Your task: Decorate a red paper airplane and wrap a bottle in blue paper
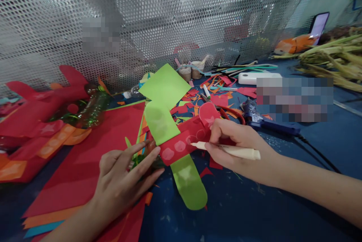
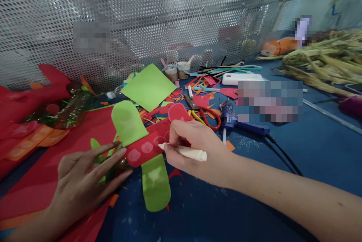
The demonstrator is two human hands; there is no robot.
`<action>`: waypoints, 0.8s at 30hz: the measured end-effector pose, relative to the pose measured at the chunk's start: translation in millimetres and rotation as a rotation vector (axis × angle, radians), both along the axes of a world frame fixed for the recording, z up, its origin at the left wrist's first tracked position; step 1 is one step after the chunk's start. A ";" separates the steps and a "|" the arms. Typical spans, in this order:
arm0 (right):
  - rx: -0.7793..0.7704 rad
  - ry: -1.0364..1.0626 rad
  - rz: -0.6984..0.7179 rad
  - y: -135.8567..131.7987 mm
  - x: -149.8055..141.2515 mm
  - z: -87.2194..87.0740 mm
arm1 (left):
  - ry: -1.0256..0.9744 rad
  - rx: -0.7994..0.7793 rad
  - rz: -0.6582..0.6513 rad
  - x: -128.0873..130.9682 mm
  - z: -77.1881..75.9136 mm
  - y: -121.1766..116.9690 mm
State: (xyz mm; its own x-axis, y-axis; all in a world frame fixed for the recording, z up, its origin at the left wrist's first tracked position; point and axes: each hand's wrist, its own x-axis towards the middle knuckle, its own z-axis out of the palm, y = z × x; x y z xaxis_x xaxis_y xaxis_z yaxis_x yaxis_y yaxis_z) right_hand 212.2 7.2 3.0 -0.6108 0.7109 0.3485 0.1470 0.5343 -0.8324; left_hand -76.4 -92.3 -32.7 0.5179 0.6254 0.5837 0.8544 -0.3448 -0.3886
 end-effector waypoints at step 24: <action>-0.026 0.019 0.001 0.7 -0.4 0.3 | -0.008 0.031 0.015 3.0 0.4 1.8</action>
